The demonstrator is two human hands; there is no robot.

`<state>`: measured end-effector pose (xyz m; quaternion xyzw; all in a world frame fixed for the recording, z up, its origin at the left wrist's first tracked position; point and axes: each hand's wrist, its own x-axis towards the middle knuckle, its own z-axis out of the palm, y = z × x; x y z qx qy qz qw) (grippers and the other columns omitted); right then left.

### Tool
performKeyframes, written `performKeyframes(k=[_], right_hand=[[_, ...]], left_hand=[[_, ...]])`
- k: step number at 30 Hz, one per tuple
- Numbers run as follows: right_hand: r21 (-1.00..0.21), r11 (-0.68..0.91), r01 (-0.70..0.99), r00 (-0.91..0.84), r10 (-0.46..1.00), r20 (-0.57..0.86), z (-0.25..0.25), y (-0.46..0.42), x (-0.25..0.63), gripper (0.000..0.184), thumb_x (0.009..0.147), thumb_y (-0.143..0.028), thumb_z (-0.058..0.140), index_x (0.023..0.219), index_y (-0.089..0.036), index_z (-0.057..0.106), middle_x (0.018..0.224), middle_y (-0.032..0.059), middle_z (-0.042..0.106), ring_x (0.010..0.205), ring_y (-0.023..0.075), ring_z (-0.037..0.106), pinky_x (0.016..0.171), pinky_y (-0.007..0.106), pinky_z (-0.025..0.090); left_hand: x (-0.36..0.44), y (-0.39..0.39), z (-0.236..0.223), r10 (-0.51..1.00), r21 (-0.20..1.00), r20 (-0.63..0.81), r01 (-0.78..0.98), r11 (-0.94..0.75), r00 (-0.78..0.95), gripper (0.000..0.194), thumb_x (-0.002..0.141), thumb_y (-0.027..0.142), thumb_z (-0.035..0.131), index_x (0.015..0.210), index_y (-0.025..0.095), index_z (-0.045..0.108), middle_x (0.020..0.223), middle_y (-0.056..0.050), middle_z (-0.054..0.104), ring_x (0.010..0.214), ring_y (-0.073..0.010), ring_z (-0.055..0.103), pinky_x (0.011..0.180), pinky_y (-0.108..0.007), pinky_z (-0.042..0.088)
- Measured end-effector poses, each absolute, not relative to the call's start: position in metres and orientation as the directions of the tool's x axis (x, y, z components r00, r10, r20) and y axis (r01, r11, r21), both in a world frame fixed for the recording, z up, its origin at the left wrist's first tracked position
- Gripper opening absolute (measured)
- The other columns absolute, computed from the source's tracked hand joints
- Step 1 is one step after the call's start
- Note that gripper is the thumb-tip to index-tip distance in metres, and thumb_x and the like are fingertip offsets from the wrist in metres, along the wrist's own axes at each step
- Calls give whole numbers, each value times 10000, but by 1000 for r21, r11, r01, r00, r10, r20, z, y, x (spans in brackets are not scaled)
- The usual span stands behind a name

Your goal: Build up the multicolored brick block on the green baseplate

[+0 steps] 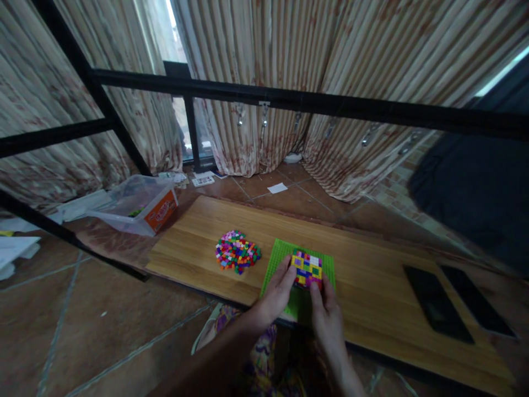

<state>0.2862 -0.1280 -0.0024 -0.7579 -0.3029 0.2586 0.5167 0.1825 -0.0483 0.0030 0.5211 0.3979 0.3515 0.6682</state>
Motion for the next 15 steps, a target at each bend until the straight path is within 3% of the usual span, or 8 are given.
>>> performKeyframes(k=[9, 12, 15], right_hand=[[-872, -383, 305, 720, 693, -52, 0, -118, 306, 792, 828, -685, 463, 1403, -141, 476, 1329, 170, 584, 1220, 337, 543, 1014, 481, 398], [-790, -278, 546, 674, 706, 217, 15, -119, 295, 734, 855, -614, 494, 1392, -114, 473, 1358, 195, 544, 1249, 331, 508, 1032, 490, 388], [-671, -90, 736, 487, 759, 432, 29, -114, 273, 505, 906, -510, 485, 1264, -171, 591, 1285, 147, 598, 1211, 283, 533, 1026, 459, 409]], left_hand=[[178, -55, 11, 893, 993, -75, -44, 105, 444, 596, 940, 553, 396, 1433, 219, 432, 1511, -76, 419, 1409, -242, 363, 1191, -423, 272], [152, -58, 7, 911, 999, 38, -3, -41, 411, 541, 930, 502, 468, 1399, 231, 468, 1457, -89, 486, 1358, -246, 435, 1159, -432, 333], [112, -46, 1, 936, 961, 200, 128, -245, 290, 430, 922, 406, 519, 1316, 235, 544, 1339, -88, 587, 1263, -235, 527, 1118, -426, 386]])
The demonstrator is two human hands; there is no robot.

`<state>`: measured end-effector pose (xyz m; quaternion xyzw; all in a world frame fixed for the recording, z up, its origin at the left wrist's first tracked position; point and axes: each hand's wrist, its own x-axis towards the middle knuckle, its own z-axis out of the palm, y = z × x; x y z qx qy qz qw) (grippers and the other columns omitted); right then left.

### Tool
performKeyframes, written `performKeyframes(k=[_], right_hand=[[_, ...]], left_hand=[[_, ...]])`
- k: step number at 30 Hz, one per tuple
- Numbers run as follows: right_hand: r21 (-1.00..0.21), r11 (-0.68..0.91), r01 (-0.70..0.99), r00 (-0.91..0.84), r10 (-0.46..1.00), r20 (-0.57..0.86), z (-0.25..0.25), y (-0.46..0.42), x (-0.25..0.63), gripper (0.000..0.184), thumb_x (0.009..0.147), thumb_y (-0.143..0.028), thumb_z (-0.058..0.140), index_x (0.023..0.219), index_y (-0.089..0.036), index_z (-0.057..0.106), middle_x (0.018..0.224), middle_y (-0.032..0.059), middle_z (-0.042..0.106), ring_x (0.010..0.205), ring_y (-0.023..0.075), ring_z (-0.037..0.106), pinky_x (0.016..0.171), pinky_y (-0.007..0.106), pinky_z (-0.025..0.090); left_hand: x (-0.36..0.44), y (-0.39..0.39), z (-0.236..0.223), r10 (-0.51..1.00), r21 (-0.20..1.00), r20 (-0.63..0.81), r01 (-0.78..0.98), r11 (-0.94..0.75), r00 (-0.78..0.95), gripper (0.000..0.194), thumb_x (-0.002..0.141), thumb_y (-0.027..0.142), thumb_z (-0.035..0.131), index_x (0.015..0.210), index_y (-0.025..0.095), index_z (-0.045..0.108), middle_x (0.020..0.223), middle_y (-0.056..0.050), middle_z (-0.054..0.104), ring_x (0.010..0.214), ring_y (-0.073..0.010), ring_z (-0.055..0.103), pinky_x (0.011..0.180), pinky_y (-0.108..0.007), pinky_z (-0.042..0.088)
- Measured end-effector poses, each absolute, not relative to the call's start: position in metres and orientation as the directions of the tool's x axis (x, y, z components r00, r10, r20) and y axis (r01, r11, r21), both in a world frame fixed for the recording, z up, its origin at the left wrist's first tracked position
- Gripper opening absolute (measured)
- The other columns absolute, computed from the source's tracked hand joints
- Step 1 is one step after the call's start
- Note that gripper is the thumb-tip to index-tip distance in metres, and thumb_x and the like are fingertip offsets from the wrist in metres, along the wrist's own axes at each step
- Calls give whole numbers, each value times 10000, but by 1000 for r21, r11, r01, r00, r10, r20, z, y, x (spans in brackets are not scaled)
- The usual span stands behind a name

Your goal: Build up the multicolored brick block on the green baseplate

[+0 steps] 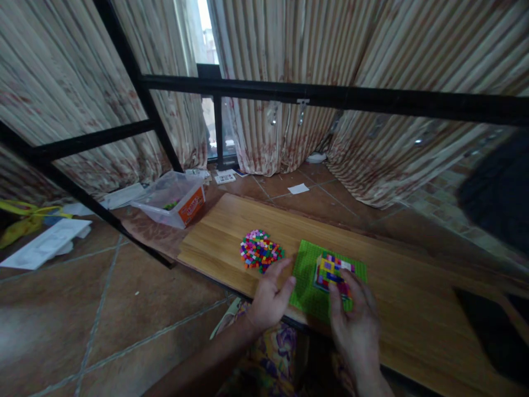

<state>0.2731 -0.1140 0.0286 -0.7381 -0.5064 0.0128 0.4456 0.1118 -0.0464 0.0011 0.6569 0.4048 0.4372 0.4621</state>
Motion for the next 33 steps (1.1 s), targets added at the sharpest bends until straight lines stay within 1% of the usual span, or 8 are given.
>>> performKeyframes(k=[3, 6, 9, 12, 20, 23, 29, 33], right_hand=[[-640, 63, 766, 310, 836, 453, 31, -99, 249, 346, 941, -426, 468, 1130, -216, 668, 1187, 97, 656, 1119, 238, 589, 976, 414, 456], [-649, 144, 747, 220, 868, 446, 25, -75, 229, 307, 949, -379, 467, 1073, -214, 693, 1115, 87, 678, 1053, 220, 609, 943, 394, 474], [-657, 180, 732, 160, 892, 423, 19, -46, 217, 293, 945, -358, 470, 1026, -211, 710, 1044, 84, 685, 996, 216, 613, 908, 386, 484], [-642, 198, 741, 102, 911, 399, 17, -16, 212, 288, 938, -328, 464, 1003, -205, 717, 999, 85, 682, 964, 220, 605, 878, 383, 483], [-536, 226, 814, -61, 949, 308, 11, 47, 199, 283, 902, -244, 468, 966, -213, 742, 958, 79, 665, 941, 226, 554, 877, 378, 436], [-500, 240, 832, -116, 957, 266, 5, 55, 198, 266, 883, -221, 491, 948, -230, 749, 950, 75, 652, 941, 224, 533, 876, 377, 423], [-482, 190, 855, -89, 971, 223, 1, 50, 220, 255, 869, -215, 504, 874, -223, 759, 962, 79, 641, 942, 228, 530, 860, 375, 415], [-482, 183, 857, -77, 970, 231, 5, 51, 223, 238, 865, -213, 520, 897, -213, 756, 973, 73, 641, 936, 222, 533, 878, 364, 413]], left_hand=[[63, -17, -6, 958, 910, 279, 299, -287, 71, 342, 913, 333, 513, 1227, 224, 596, 1239, -86, 640, 1182, -233, 580, 1070, -431, 431], [19, 21, -12, 935, 815, 339, 527, -239, -100, 340, 874, 280, 525, 1193, 181, 588, 1207, -117, 638, 1174, -259, 576, 1039, -463, 454], [-10, 54, -14, 921, 648, 382, 732, -210, -74, 362, 842, 226, 530, 1193, 149, 573, 1246, -149, 604, 1210, -287, 543, 1052, -488, 437], [-16, 81, -13, 921, 512, 388, 838, -188, -30, 374, 835, 184, 512, 1201, 122, 563, 1295, -174, 562, 1220, -301, 525, 1052, -487, 433], [4, 123, -17, 924, 308, 338, 907, -288, 178, 297, 883, 156, 436, 1139, 109, 581, 1251, -156, 587, 1188, -272, 528, 1051, -421, 410], [5, 124, -19, 925, 305, 335, 908, -288, 181, 282, 892, 180, 438, 1121, 119, 591, 1239, -149, 596, 1180, -269, 525, 1048, -425, 404], [4, 122, -19, 927, 339, 336, 897, -283, 166, 291, 894, 192, 445, 1132, 107, 590, 1241, -152, 594, 1166, -263, 523, 1048, -422, 395], [5, 121, -18, 931, 327, 329, 906, -270, 159, 290, 897, 206, 451, 1125, 102, 597, 1237, -144, 596, 1154, -270, 519, 1037, -409, 400]])
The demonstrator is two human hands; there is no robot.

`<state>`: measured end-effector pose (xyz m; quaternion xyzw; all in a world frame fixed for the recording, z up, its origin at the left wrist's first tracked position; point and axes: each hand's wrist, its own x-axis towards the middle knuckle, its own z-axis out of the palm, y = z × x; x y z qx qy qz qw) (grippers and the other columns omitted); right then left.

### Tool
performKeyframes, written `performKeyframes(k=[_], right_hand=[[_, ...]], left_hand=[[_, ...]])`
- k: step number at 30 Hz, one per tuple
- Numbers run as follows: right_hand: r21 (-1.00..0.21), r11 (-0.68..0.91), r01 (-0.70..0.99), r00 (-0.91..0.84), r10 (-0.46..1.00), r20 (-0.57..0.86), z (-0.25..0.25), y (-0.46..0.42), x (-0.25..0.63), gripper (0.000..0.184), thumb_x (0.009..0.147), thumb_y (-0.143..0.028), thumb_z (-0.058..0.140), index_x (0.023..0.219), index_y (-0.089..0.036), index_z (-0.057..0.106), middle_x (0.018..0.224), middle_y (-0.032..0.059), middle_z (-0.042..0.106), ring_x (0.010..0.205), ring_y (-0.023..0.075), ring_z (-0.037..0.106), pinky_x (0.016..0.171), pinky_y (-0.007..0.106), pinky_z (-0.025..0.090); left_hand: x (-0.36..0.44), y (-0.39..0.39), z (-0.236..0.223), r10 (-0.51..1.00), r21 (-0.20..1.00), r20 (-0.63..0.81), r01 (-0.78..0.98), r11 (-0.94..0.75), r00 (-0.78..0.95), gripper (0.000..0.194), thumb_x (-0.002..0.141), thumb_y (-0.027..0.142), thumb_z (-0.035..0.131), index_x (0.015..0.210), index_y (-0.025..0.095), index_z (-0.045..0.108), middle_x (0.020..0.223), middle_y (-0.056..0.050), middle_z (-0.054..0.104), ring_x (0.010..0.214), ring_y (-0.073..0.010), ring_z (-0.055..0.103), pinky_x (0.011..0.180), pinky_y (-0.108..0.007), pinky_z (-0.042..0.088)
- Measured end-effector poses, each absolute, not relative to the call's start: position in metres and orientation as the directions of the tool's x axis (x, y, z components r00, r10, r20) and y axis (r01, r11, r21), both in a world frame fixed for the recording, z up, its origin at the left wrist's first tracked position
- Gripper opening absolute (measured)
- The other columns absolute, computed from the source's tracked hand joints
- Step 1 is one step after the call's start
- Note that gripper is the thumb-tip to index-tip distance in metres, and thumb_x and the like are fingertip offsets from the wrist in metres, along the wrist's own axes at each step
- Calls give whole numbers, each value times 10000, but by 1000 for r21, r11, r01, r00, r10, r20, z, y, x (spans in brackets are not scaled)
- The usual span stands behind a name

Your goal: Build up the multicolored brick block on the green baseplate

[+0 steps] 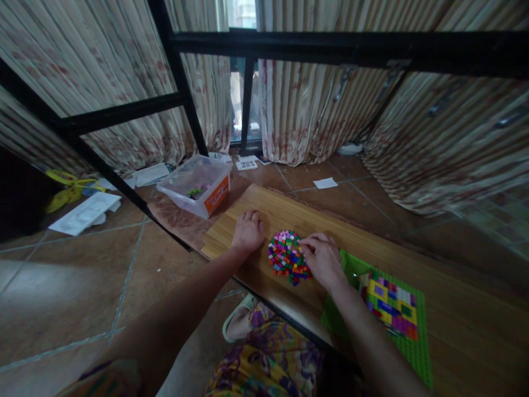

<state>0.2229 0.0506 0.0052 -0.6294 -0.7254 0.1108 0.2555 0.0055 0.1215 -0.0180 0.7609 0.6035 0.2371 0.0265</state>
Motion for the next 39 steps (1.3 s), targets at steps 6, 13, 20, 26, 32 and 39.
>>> performKeyframes(k=[6, 13, 20, 26, 32, 39], right_hand=[[-468, 231, 853, -147, 967, 210, 6, 64, 202, 232, 856, -194, 551, 961, -229, 754, 978, 67, 643, 946, 213, 532, 891, 364, 414], [-487, 196, 851, -127, 977, 170, 9, 52, 228, 227, 851, -193, 555, 942, -236, 759, 975, 62, 660, 936, 207, 564, 879, 356, 426], [-513, 204, 834, -127, 975, 181, 12, 40, 225, 215, 885, -249, 543, 946, -247, 750, 973, 50, 675, 913, 199, 584, 865, 344, 433], [-444, 225, 867, -164, 971, 172, 10, 57, 206, 209, 867, -184, 564, 956, -242, 744, 971, 59, 664, 943, 201, 567, 901, 337, 413], [-340, 255, 905, -221, 966, 137, 12, 68, 201, 205, 847, -180, 589, 976, -251, 732, 957, 62, 657, 949, 214, 552, 896, 342, 400], [-416, 219, 883, -169, 974, 153, 27, 57, 192, 151, 877, -205, 576, 853, -233, 723, 938, 59, 685, 947, 212, 598, 867, 322, 427]], left_hand=[[5, 121, -17, 932, 331, 330, 906, -264, 152, 291, 892, 207, 451, 1125, 116, 600, 1238, -143, 599, 1142, -272, 525, 1029, -426, 408], [6, 121, -16, 939, 330, 315, 911, -249, 142, 305, 882, 213, 457, 1137, 123, 597, 1234, -141, 600, 1150, -281, 523, 1036, -432, 399], [7, 121, -14, 942, 315, 304, 918, -240, 142, 314, 886, 219, 447, 1147, 128, 595, 1232, -139, 602, 1144, -288, 527, 1020, -440, 408], [6, 121, -14, 934, 316, 325, 913, -257, 150, 298, 893, 217, 437, 1129, 124, 594, 1230, -144, 601, 1140, -276, 533, 1023, -428, 406], [6, 120, -14, 935, 319, 323, 914, -251, 144, 301, 883, 216, 446, 1128, 128, 598, 1233, -138, 603, 1145, -275, 534, 1034, -427, 405], [1, 125, -15, 931, 398, 343, 880, -261, 121, 261, 869, 202, 460, 1061, 147, 628, 1175, -127, 635, 1108, -271, 565, 1018, -438, 436]])
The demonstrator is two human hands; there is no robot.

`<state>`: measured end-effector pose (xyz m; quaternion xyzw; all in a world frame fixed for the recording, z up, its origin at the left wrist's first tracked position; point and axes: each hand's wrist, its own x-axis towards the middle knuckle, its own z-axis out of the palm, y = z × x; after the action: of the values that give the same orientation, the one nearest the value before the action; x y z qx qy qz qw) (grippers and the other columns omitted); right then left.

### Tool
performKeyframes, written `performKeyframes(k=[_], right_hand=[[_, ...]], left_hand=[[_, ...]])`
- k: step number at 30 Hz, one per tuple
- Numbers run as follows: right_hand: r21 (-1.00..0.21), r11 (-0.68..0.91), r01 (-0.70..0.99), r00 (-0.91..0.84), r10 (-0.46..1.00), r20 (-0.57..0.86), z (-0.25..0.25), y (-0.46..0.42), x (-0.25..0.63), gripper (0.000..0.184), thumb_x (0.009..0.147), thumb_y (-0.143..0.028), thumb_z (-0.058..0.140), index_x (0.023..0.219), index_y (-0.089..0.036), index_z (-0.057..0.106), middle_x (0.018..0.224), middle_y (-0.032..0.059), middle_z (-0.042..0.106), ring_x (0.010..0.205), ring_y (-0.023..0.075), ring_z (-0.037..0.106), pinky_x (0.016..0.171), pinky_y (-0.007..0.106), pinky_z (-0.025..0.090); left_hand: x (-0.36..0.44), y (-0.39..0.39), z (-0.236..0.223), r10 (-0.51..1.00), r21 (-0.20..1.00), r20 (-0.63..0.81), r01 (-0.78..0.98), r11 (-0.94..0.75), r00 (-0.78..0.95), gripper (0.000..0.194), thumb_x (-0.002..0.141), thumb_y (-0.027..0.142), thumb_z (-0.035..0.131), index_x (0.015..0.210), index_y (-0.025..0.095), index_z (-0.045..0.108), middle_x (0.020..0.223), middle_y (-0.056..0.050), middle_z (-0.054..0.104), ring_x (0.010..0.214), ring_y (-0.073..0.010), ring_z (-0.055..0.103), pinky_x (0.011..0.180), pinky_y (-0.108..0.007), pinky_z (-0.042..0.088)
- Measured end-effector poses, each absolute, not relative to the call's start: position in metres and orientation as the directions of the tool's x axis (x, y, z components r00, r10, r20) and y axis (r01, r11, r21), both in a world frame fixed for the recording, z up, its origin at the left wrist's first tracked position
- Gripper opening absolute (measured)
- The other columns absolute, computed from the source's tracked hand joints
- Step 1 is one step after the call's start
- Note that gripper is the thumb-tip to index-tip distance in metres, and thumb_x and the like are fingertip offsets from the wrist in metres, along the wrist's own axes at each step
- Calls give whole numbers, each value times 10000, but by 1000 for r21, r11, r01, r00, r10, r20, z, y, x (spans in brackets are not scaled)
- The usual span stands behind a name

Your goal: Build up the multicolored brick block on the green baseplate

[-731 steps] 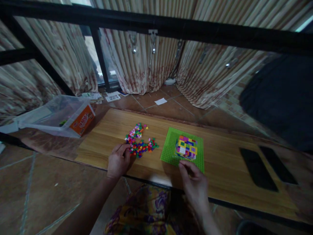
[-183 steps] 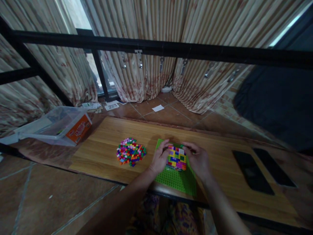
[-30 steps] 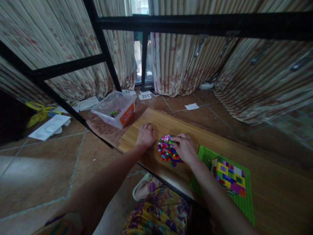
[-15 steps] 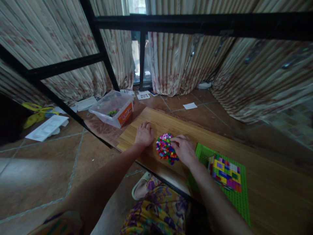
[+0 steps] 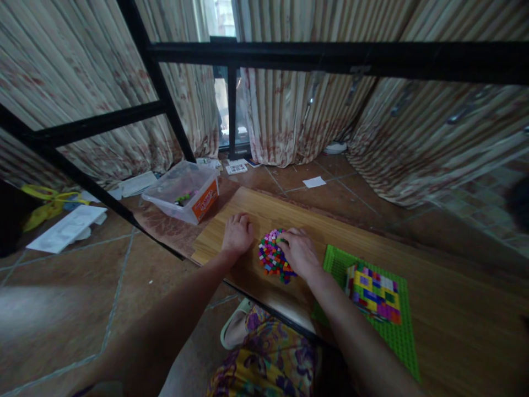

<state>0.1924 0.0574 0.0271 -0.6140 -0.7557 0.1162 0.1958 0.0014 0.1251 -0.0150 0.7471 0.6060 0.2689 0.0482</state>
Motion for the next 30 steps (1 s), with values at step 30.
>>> performKeyframes(k=[30], right_hand=[[-960, -47, -277, 422, 892, -165, 49, -116, 255, 173, 650, -338, 827, 782, -240, 772, 682, 2, 730, 592, 127, 642, 603, 246, 531]], left_hand=[[130, -48, 62, 783, 825, -285, -275, 494, 553, 279, 619, 360, 846, 733, 138, 723, 622, -7, 662, 571, -106, 592, 620, -244, 498]])
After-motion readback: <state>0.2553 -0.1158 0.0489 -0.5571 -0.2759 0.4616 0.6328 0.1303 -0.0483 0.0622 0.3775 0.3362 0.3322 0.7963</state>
